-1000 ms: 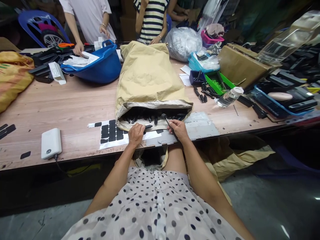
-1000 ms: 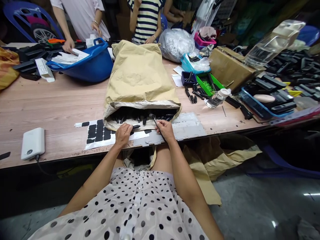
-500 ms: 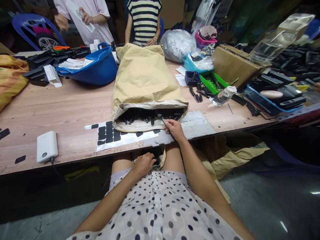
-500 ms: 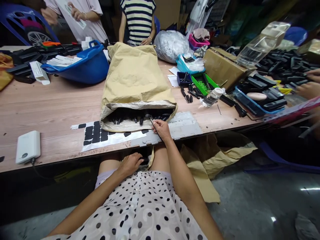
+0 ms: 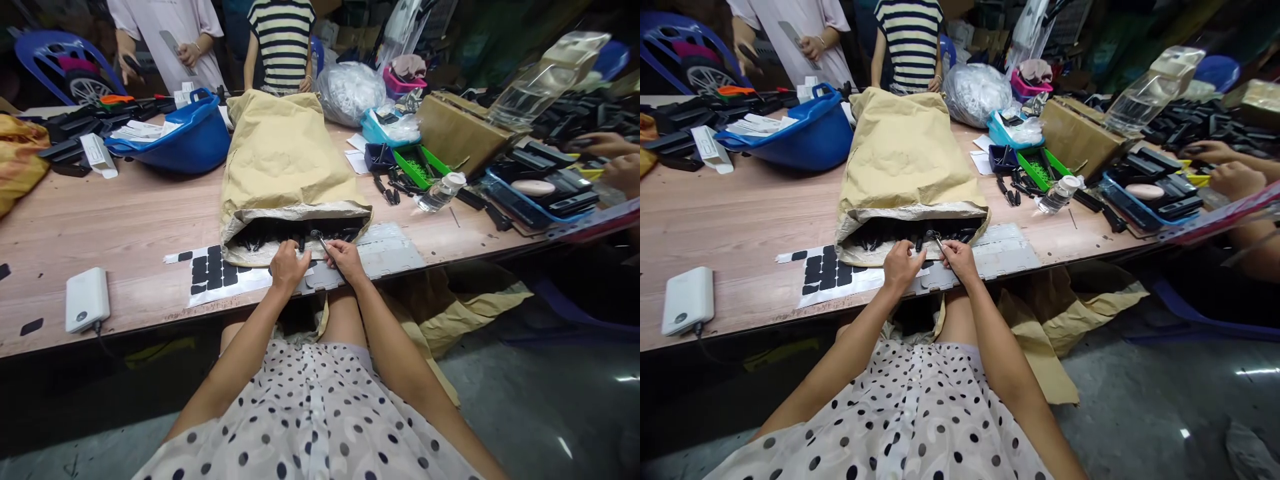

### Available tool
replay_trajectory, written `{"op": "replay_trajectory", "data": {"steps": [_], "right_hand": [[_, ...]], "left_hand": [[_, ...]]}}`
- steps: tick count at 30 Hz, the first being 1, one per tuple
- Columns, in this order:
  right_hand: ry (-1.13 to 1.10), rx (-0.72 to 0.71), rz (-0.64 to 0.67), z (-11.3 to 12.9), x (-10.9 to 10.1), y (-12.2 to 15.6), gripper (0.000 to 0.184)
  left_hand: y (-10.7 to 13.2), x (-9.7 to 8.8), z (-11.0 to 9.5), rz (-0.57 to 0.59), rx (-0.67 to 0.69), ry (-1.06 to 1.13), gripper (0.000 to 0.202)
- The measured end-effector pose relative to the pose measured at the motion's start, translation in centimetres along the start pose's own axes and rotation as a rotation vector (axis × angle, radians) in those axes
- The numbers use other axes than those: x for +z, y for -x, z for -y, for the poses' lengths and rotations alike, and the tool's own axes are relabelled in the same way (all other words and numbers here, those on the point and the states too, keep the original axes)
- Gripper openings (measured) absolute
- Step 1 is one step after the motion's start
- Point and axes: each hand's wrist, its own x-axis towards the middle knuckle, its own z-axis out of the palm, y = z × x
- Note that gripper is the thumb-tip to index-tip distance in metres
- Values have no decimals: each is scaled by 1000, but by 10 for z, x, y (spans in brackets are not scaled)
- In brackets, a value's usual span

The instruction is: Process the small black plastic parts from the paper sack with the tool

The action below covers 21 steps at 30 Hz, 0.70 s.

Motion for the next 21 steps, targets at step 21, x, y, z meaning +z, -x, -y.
{"op": "replay_trajectory", "data": {"steps": [21], "right_hand": [[310, -235, -129, -10, 14, 17, 23]], "left_hand": [[-3, -12, 76, 82, 94, 103, 19]]}}
